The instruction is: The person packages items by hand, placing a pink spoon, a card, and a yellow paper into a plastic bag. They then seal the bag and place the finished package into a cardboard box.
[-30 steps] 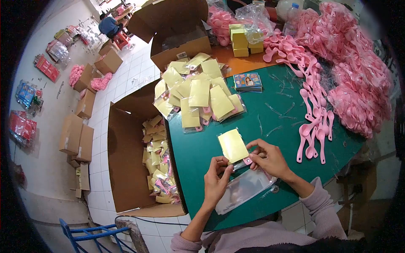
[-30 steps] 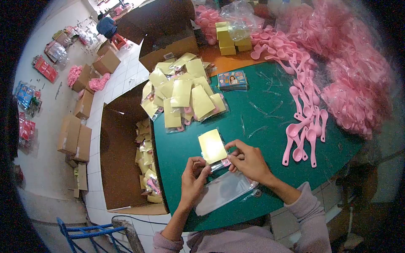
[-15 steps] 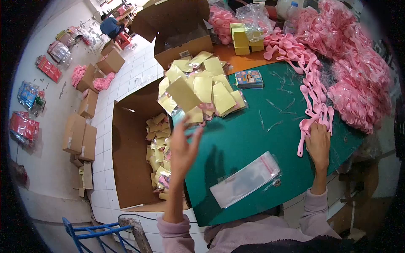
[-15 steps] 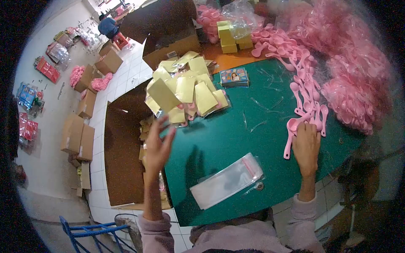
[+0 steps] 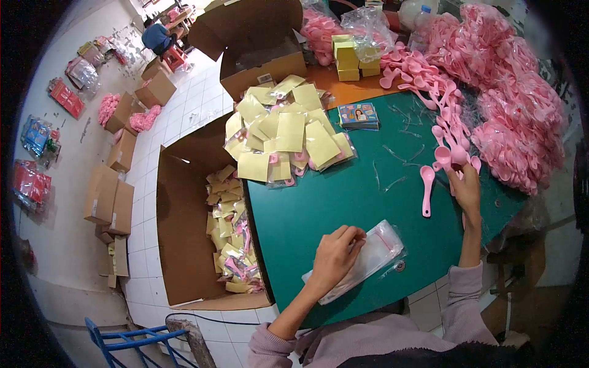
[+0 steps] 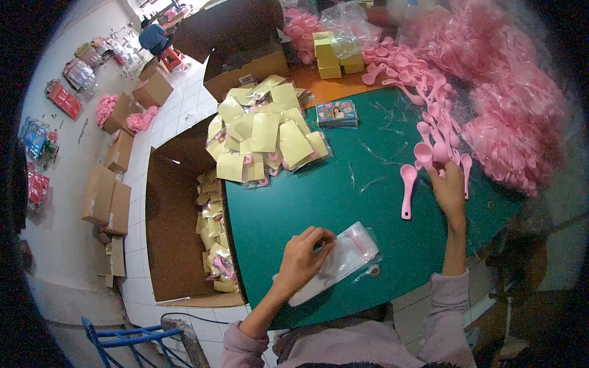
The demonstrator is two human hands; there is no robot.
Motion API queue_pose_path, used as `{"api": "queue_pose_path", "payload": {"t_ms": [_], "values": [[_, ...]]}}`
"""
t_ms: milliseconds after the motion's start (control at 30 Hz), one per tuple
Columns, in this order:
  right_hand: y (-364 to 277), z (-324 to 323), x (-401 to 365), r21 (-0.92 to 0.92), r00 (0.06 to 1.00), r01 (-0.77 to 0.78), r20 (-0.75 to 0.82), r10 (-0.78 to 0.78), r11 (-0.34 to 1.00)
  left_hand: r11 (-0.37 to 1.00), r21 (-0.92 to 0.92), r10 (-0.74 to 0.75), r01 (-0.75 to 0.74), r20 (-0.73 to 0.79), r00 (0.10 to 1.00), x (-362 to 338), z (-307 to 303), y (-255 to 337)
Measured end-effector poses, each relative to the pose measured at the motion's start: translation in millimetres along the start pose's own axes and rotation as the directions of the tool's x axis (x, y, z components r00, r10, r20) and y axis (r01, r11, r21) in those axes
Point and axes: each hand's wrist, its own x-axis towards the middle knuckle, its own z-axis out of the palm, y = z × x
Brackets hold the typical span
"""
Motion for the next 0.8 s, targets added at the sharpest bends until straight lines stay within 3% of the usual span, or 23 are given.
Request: {"api": "queue_pose_path", "payload": {"t_ms": [33, 100, 167, 200, 233, 300, 333, 400, 433, 500, 533, 600, 667, 700, 733, 800], "values": [[2, 1, -1, -0.035, 0.998, -0.067, 0.018, 0.068, 0.997, 1.0, -0.002, -0.001, 0.001, 0.001, 1.0, 0, -2, 2], [-5, 3, -5, -0.07, 0.99, -0.135, 0.035, 0.138, 0.988, 0.986, -0.046, -0.158, 0.16, 0.038, 0.987, 0, -7, 8], [-33, 3, -8, 0.353, 0.991, -0.094, -0.06, 0.123, 0.931, 0.98, -0.066, -0.186, 0.188, 0.034, 0.982, -1, -10, 8], [-32, 3, -7, 0.353, 0.991, -0.094, -0.06, 0.123, 0.931, 0.972, -0.086, -0.215, 0.217, 0.03, 0.976, -2, -10, 8], [-31, 2, -4, 0.473, 0.984, -0.095, -0.088, 0.155, 0.876, 0.973, -0.087, -0.214, 0.216, 0.031, 0.976, -2, -10, 8], [-25, 0, -3, 0.643, 0.981, -0.088, -0.077, 0.178, 0.761, 0.987, -0.154, -0.06, 0.046, -0.09, 0.994, -2, -10, 6], [-26, 0, -2, 0.643, 0.981, -0.086, -0.078, 0.177, 0.761, 0.987, -0.154, -0.059, 0.044, -0.091, 0.994, -3, -10, 4], [-31, -2, -2, 0.712, 0.983, -0.089, -0.052, 0.178, 0.697, 0.926, -0.36, -0.117, 0.113, 0.011, 0.993, -4, -10, -3], [-32, -2, -2, 0.711, 0.983, -0.087, -0.053, 0.177, 0.698, 0.926, -0.361, -0.116, 0.112, 0.01, 0.993, -4, -10, -5], [-35, -4, 0, 0.766, 0.937, -0.148, -0.094, 0.336, 0.625, 0.71, -0.655, -0.224, 0.26, 0.14, 0.964, -5, -11, -7], [-36, -6, -1, 0.767, 0.937, -0.146, -0.095, 0.335, 0.625, 0.711, -0.654, -0.222, 0.258, 0.139, 0.965, -4, -13, -6], [-38, -11, -4, 0.845, 0.924, -0.215, 0.013, 0.382, 0.489, 0.66, -0.655, -0.31, 0.367, 0.208, 0.928, -3, -17, -3], [-50, -12, -12, 0.816, 0.948, -0.202, 0.025, 0.317, 0.542, 0.65, -0.662, -0.317, 0.373, 0.211, 0.925, -3, -21, -2], [-61, -14, -16, 0.669, 0.957, -0.29, 0.22, 0.19, 0.684, 0.639, -0.667, -0.325, 0.384, 0.218, 0.92, -4, -22, -1], [-72, -15, -21, 0.488, 0.9, -0.318, 0.425, 0.096, 0.813, 0.639, -0.667, -0.324, 0.383, 0.219, 0.921, -4, -24, -1], [-93, -10, -33, 0.399, 0.806, -0.367, 0.587, 0.074, 0.84, 0.645, -0.669, -0.309, 0.369, 0.214, 0.927, -3, -26, 0]]}}
